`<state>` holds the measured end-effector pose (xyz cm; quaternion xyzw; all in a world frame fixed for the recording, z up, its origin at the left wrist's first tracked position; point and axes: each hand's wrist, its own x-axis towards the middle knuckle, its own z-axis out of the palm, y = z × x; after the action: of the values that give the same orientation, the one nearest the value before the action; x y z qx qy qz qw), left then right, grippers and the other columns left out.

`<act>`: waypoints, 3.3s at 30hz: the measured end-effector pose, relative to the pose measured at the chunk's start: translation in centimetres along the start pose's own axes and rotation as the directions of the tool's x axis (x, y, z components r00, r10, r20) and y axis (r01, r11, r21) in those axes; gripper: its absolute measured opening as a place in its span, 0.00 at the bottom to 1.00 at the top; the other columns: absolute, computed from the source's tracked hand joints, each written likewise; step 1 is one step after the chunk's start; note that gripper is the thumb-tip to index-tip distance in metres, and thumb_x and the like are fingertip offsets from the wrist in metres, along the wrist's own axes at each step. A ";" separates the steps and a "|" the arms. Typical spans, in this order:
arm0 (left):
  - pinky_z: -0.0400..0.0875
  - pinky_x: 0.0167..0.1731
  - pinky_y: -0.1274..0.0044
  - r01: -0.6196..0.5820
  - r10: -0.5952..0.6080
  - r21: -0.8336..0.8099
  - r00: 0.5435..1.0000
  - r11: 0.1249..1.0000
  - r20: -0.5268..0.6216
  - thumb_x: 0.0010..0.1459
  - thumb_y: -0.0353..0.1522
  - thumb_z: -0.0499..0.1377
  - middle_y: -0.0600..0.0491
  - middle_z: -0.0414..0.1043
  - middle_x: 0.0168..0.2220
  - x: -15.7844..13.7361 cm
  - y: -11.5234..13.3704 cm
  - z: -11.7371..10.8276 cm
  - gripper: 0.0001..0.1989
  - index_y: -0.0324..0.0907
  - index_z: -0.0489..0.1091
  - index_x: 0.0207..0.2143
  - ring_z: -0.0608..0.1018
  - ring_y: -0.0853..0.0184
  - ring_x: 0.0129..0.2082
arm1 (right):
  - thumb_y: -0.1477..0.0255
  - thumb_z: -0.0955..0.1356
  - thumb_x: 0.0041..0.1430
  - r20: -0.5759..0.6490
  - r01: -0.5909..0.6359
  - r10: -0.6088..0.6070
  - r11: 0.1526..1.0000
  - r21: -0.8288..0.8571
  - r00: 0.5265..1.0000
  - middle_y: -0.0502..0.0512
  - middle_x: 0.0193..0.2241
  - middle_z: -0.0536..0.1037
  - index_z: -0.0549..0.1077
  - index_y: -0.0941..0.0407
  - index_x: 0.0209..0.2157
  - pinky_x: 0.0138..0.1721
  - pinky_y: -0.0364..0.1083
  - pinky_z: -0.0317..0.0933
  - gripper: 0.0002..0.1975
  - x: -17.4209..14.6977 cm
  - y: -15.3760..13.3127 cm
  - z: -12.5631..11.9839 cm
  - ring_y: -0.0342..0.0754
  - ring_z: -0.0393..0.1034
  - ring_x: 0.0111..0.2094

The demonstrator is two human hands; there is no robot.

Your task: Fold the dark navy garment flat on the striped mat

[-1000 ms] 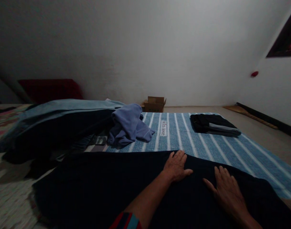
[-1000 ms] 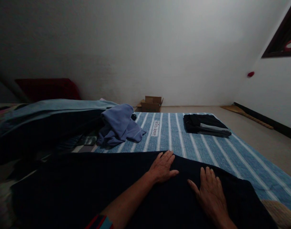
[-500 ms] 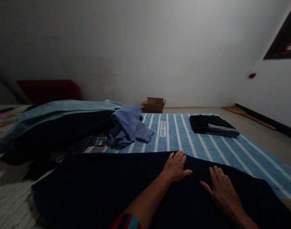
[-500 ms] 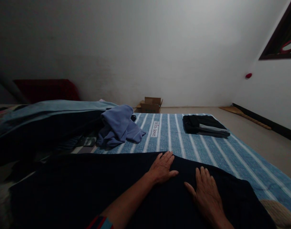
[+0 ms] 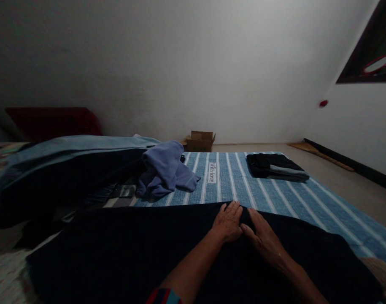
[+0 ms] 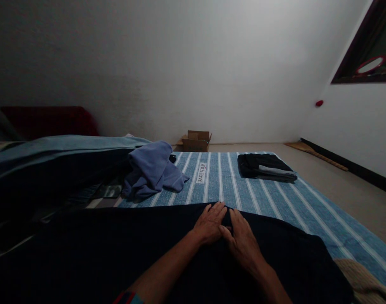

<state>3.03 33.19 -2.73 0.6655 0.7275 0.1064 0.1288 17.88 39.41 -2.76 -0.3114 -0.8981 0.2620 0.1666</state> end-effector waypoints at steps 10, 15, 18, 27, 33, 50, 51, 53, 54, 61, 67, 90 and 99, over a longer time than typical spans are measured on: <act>0.38 0.61 0.64 -0.048 0.050 0.049 0.998 0.998 -0.034 0.59 0.39 0.50 0.45 0.47 0.64 0.3 0.0 0.3 0.29 0.40 0.51 0.61 0.48 0.57 0.63 | 0.54 0.59 0.59 0.014 0.052 -0.060 0.946 0.319 0.998 0.60 0.59 0.60 0.56 0.56 0.59 0.58 0.55 0.47 0.31 4.6 -2.7 2.2 0.54 0.51 0.60; 0.36 0.61 0.63 -0.072 0.073 0.026 0.996 0.997 -0.058 0.60 0.40 0.48 0.51 0.44 0.65 0.2 -0.6 1.0 0.30 0.47 0.45 0.63 0.47 0.59 0.64 | 0.55 0.59 0.59 -0.025 0.043 -0.037 0.940 0.338 0.999 0.60 0.60 0.58 0.56 0.56 0.60 0.60 0.54 0.46 0.31 4.4 -1.6 3.2 0.52 0.50 0.61; 0.36 0.61 0.63 -0.093 0.087 -0.059 0.992 0.994 -0.091 0.58 0.41 0.50 0.51 0.44 0.65 0.2 -0.8 0.9 0.30 0.48 0.46 0.62 0.46 0.59 0.64 | 0.55 0.59 0.58 -0.041 0.043 -0.031 0.940 0.338 0.999 0.60 0.60 0.57 0.56 0.56 0.59 0.60 0.54 0.46 0.31 4.4 -1.4 3.3 0.51 0.50 0.61; 0.65 0.50 0.73 -0.085 0.011 -0.521 0.990 0.849 -0.144 0.52 0.32 0.55 0.49 0.69 0.50 0.6 -1.9 -2.2 0.24 0.41 0.58 0.53 0.72 0.63 0.49 | 0.55 0.56 0.62 -0.073 0.047 -0.027 0.957 0.287 0.997 0.62 0.61 0.56 0.51 0.59 0.61 0.59 0.54 0.48 0.32 4.5 -1.1 3.6 0.53 0.50 0.61; 0.65 0.51 0.72 -0.020 -0.128 -0.624 0.973 0.781 -0.191 0.48 0.18 0.47 0.47 0.67 0.53 1.8 -3.3 -1.4 0.28 0.41 0.57 0.52 0.70 0.67 0.53 | 0.61 0.53 0.64 -0.062 0.161 -0.152 0.970 0.180 0.986 0.55 0.57 0.63 0.57 0.54 0.58 0.58 0.49 0.50 0.24 4.5 -1.7 3.6 0.48 0.54 0.58; 0.64 0.46 0.70 0.229 -0.274 -0.182 0.920 0.956 -0.280 0.51 0.24 0.57 0.49 0.70 0.39 -2.2 -7.6 -4.8 0.09 0.40 0.69 0.36 0.71 0.61 0.44 | 0.56 0.58 0.61 0.028 0.099 -0.095 0.975 -0.198 0.995 0.67 0.61 0.52 0.56 0.65 0.60 0.61 0.55 0.41 0.33 4.3 -2.3 4.7 0.57 0.43 0.63; 0.64 0.45 0.71 0.234 -0.271 -0.160 0.921 0.959 -0.279 0.51 0.25 0.57 0.50 0.69 0.38 -2.2 -7.7 -4.6 0.07 0.41 0.69 0.34 0.71 0.61 0.43 | 0.56 0.58 0.61 0.044 0.096 -0.089 0.972 -0.215 0.995 0.67 0.62 0.52 0.56 0.65 0.60 0.61 0.55 0.41 0.33 4.3 -2.3 4.6 0.57 0.42 0.63; 0.64 0.44 0.72 0.240 -0.267 -0.128 0.923 0.962 -0.279 0.53 0.26 0.56 0.51 0.68 0.36 -2.2 -7.9 -4.4 0.03 0.42 0.68 0.32 0.70 0.63 0.42 | 0.56 0.58 0.62 0.069 0.092 -0.078 0.968 -0.236 0.995 0.68 0.62 0.51 0.56 0.66 0.60 0.61 0.54 0.40 0.33 4.4 -2.5 4.5 0.58 0.42 0.63; 0.64 0.43 0.73 0.241 -0.265 -0.116 0.923 0.964 -0.279 0.53 0.26 0.56 0.52 0.67 0.35 -2.2 -8.0 -4.3 0.03 0.42 0.67 0.30 0.70 0.63 0.41 | 0.57 0.58 0.62 0.078 0.090 -0.073 0.965 -0.245 0.994 0.68 0.62 0.51 0.56 0.66 0.60 0.61 0.54 0.40 0.33 4.4 -2.6 4.4 0.58 0.42 0.63; 0.64 0.39 0.74 0.239 -0.255 -0.087 0.917 0.967 -0.306 0.55 0.25 0.52 0.52 0.65 0.33 -2.1 -8.3 -4.0 0.06 0.42 0.61 0.28 0.68 0.65 0.38 | 0.56 0.57 0.62 0.106 0.077 -0.049 0.957 -0.280 0.993 0.68 0.62 0.50 0.55 0.66 0.60 0.61 0.54 0.39 0.33 4.4 -2.9 4.0 0.57 0.41 0.63; 0.64 0.41 0.73 0.261 -0.270 -0.074 0.902 0.963 -0.336 0.56 0.24 0.48 0.52 0.64 0.33 -1.7 -8.8 -3.7 0.07 0.43 0.60 0.29 0.68 0.65 0.38 | 0.56 0.57 0.62 0.084 0.082 -0.061 0.959 -0.270 0.995 0.66 0.62 0.50 0.56 0.65 0.60 0.61 0.53 0.40 0.33 4.3 -3.1 3.7 0.56 0.41 0.63; 0.65 0.38 0.72 0.072 -0.058 0.238 0.996 0.969 -0.065 0.55 0.24 0.51 0.47 0.68 0.35 1.3 -5.3 -5.3 0.10 0.39 0.71 0.28 0.70 0.61 0.40 | 0.59 0.60 0.60 0.080 0.072 -0.057 0.975 -0.209 0.995 0.68 0.62 0.50 0.57 0.66 0.59 0.61 0.56 0.41 0.32 4.6 -3.1 3.7 0.58 0.41 0.63; 0.65 0.36 0.76 0.200 -0.189 0.194 0.979 0.960 -0.078 0.52 0.24 0.50 0.48 0.70 0.34 2.0 -5.9 -5.7 0.09 0.38 0.69 0.31 0.73 0.64 0.37 | 0.59 0.60 0.61 0.071 0.070 -0.058 0.979 -0.189 0.996 0.68 0.62 0.50 0.57 0.66 0.60 0.61 0.56 0.40 0.32 4.5 -3.1 3.7 0.58 0.40 0.63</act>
<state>-4.58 34.77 0.65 0.5970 0.7998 0.0384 0.0493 11.29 38.88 -3.33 -0.2882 -0.9337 0.1789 0.1147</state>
